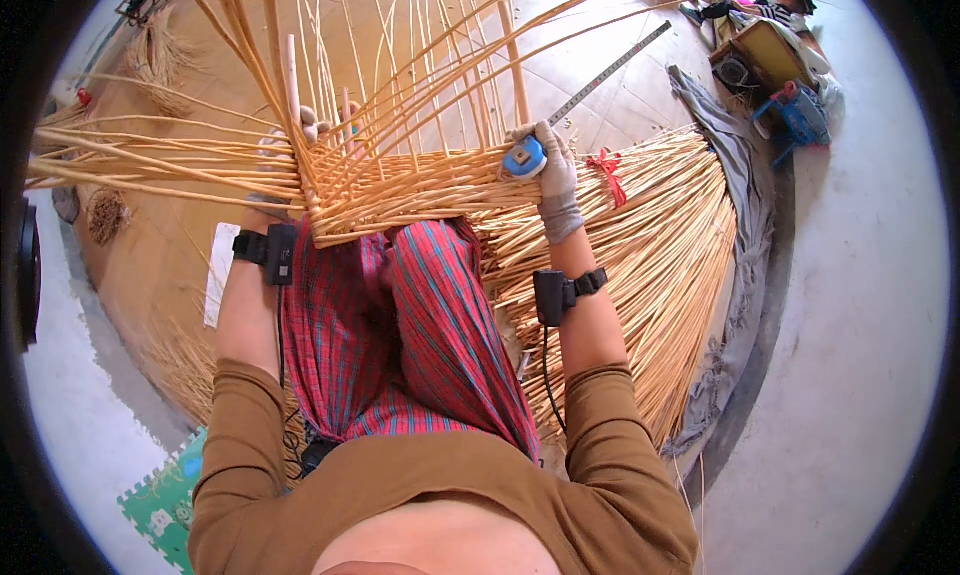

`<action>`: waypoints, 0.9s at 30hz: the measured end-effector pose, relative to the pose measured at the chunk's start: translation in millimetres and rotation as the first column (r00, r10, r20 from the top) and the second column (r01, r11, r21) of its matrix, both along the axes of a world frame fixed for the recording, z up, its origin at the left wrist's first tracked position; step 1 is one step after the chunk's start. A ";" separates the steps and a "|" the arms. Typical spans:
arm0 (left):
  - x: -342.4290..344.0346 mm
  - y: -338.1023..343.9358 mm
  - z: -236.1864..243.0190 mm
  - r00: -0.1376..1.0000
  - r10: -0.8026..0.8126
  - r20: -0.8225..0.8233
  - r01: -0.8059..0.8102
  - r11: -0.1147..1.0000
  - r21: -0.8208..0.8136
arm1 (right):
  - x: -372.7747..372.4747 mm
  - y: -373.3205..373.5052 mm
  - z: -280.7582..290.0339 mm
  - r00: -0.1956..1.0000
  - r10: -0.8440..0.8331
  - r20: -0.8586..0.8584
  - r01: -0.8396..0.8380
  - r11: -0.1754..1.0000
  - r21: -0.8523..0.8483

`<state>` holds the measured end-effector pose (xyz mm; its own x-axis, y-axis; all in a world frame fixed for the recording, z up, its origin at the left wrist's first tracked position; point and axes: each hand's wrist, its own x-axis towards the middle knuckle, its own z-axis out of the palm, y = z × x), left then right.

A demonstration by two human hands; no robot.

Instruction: Weaving a square basket from long wooden/reed strips, including measuring and trimming.

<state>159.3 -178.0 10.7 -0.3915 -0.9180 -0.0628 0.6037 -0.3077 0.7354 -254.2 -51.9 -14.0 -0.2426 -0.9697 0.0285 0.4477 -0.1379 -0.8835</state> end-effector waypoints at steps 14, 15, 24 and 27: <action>1.6 -0.2 -20.3 0.994 0.071 0.086 -0.053 0.979 -0.199 | 9.2 3.2 2.0 0.970 -0.151 -0.191 0.129 0.984 -0.123; 2.1 -5.4 -20.5 0.933 0.160 0.322 -0.005 0.901 -0.433 | 10.0 3.6 4.2 0.964 -0.137 -0.228 0.110 0.986 -0.128; 21.1 -15.7 -29.1 0.958 -0.112 -0.264 0.085 0.990 -0.112 | 23.1 7.9 9.2 0.999 0.029 -0.029 -0.031 0.998 -0.047; 18.1 -5.8 -17.2 0.987 -0.084 -0.137 0.061 0.984 -0.165 | 25.2 7.5 10.5 0.999 0.020 -0.049 -0.021 1.000 -0.007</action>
<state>177.4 -183.8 -6.5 -0.4513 -0.8806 0.1442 0.6869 -0.2397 0.6861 -229.0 -44.4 -3.5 -0.2208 -0.9742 0.0471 0.4064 -0.1358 -0.9036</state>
